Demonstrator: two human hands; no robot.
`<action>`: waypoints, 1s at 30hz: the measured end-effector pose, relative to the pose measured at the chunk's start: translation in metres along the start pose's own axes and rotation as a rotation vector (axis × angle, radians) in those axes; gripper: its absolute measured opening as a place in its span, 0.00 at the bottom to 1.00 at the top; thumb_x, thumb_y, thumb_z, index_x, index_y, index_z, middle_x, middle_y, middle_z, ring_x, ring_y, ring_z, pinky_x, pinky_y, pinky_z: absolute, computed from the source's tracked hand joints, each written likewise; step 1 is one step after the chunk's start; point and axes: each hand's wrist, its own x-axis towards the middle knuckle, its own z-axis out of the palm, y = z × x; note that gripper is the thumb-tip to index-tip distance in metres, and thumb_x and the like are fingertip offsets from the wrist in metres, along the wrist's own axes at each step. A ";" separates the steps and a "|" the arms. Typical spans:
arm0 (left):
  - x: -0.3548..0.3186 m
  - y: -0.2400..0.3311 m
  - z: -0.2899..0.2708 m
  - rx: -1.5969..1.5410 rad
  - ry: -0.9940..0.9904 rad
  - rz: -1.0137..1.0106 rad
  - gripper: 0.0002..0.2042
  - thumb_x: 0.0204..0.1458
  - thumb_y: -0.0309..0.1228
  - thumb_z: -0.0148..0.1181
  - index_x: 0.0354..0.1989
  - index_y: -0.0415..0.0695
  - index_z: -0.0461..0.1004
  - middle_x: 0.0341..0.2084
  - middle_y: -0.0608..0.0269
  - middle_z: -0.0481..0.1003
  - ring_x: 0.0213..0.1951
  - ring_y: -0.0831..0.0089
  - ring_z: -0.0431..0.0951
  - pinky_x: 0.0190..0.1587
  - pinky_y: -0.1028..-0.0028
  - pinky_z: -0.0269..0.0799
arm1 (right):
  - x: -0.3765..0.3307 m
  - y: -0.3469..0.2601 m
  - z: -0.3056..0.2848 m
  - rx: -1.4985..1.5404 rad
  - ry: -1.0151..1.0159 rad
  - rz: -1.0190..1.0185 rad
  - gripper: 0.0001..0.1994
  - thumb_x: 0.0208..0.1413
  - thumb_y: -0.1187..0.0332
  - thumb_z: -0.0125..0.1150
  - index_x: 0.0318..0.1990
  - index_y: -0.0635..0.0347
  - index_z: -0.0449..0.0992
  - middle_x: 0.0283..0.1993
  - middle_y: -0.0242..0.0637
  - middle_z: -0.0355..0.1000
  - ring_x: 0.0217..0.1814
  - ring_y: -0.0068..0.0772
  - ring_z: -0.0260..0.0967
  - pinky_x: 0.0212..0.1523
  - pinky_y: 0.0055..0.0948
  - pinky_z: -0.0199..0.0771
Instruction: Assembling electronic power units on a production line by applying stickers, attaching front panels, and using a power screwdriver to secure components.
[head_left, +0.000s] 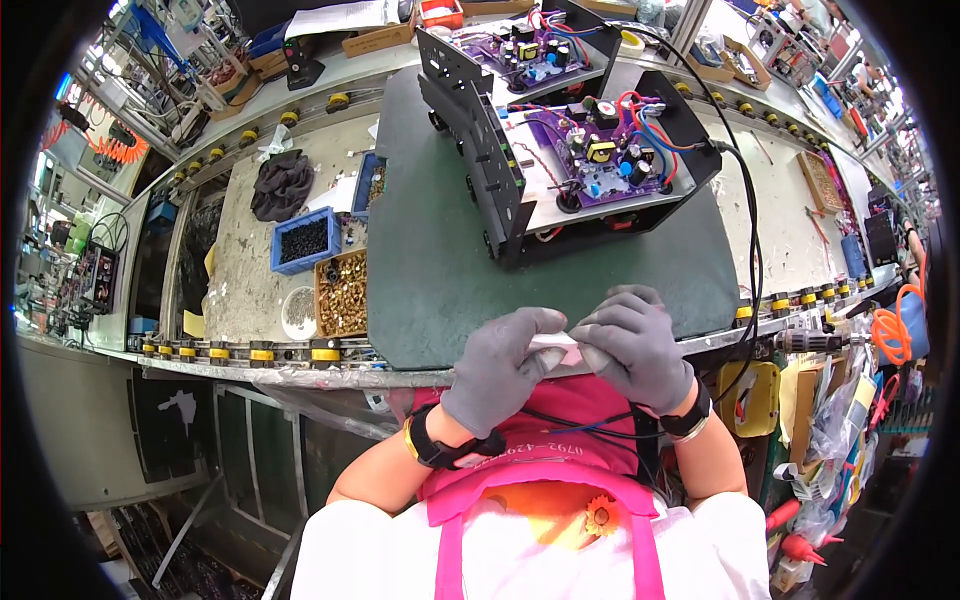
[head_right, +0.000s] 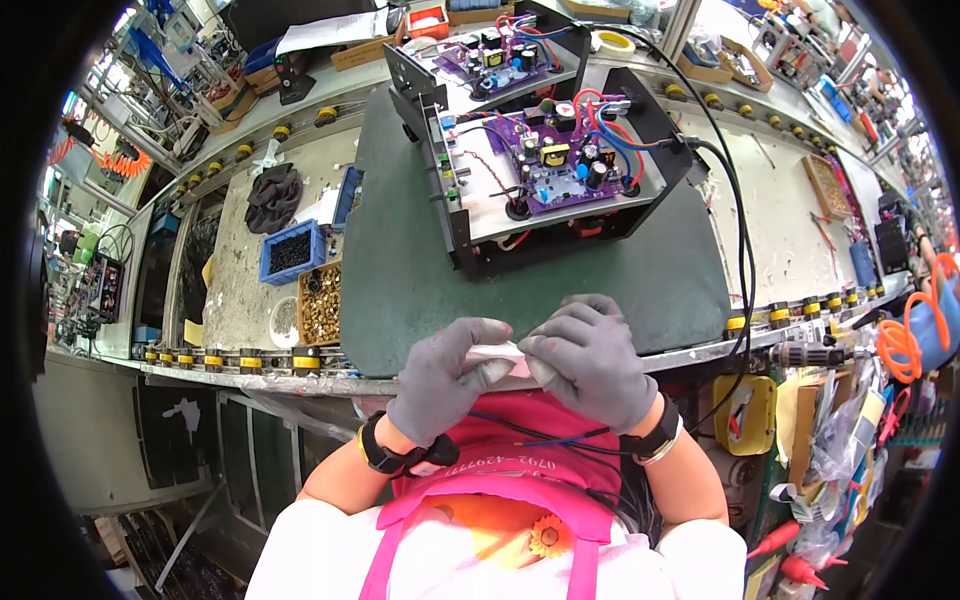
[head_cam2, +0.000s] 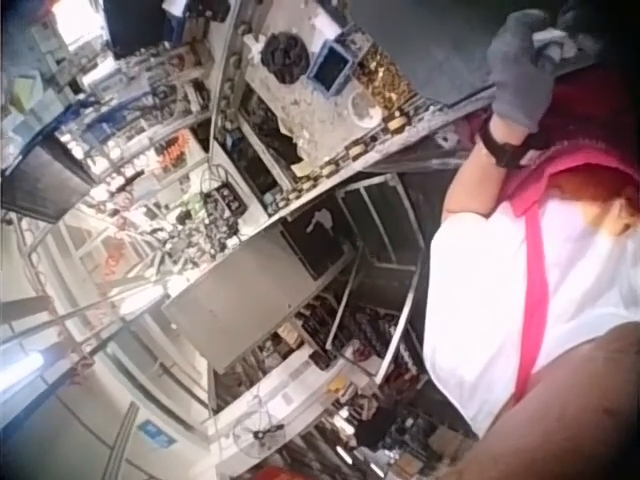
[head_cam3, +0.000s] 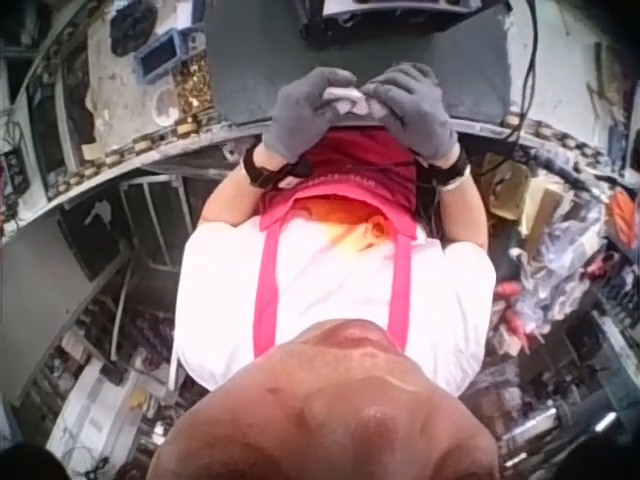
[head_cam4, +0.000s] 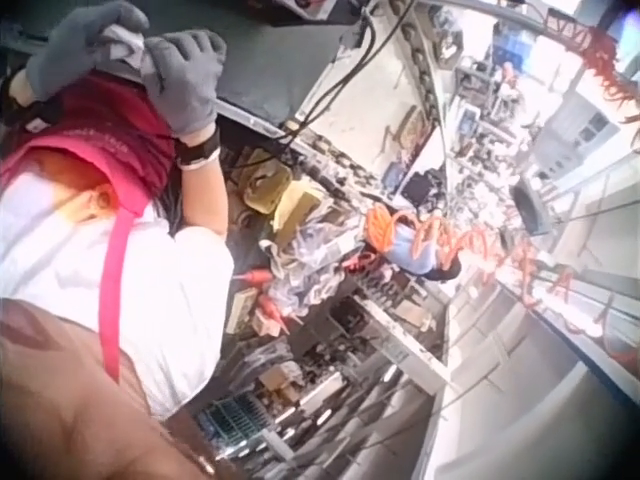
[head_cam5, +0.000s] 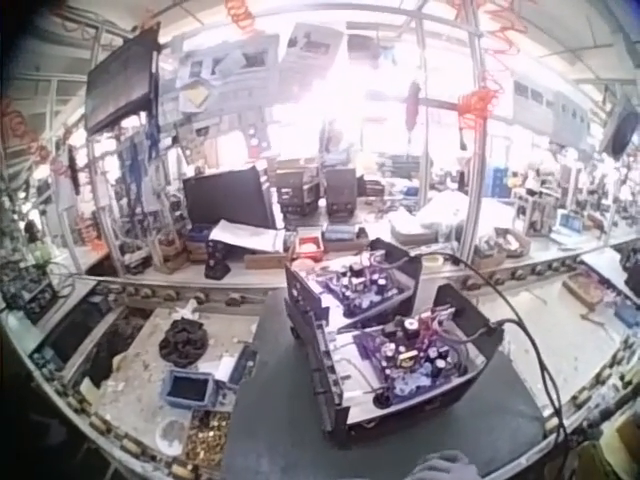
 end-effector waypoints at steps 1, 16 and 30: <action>-0.002 0.000 0.000 -0.015 -0.005 -0.014 0.14 0.47 0.23 0.64 0.43 0.39 0.72 0.37 0.54 0.77 0.40 0.62 0.79 0.42 0.70 0.75 | 0.000 0.003 0.002 0.006 0.038 -0.037 0.05 0.45 0.68 0.63 0.31 0.55 0.78 0.30 0.33 0.73 0.35 0.37 0.71 0.44 0.36 0.66; -0.142 -0.075 -0.056 -0.586 -0.129 -0.664 0.16 0.44 0.23 0.65 0.43 0.36 0.75 0.41 0.59 0.76 0.45 0.71 0.75 0.50 0.73 0.68 | 0.017 0.095 0.029 -0.691 0.521 0.308 0.05 0.42 0.68 0.65 0.29 0.49 0.77 0.27 0.29 0.71 0.33 0.33 0.69 0.41 0.36 0.61; -0.223 -0.175 -0.074 -0.778 0.984 -0.832 0.15 0.50 0.26 0.56 0.47 0.37 0.71 0.34 0.60 0.76 0.31 0.73 0.76 0.32 0.76 0.72 | 0.003 0.021 0.070 0.453 0.033 0.661 0.09 0.56 0.70 0.53 0.39 0.64 0.78 0.27 0.35 0.72 0.18 0.19 0.63 0.20 0.22 0.60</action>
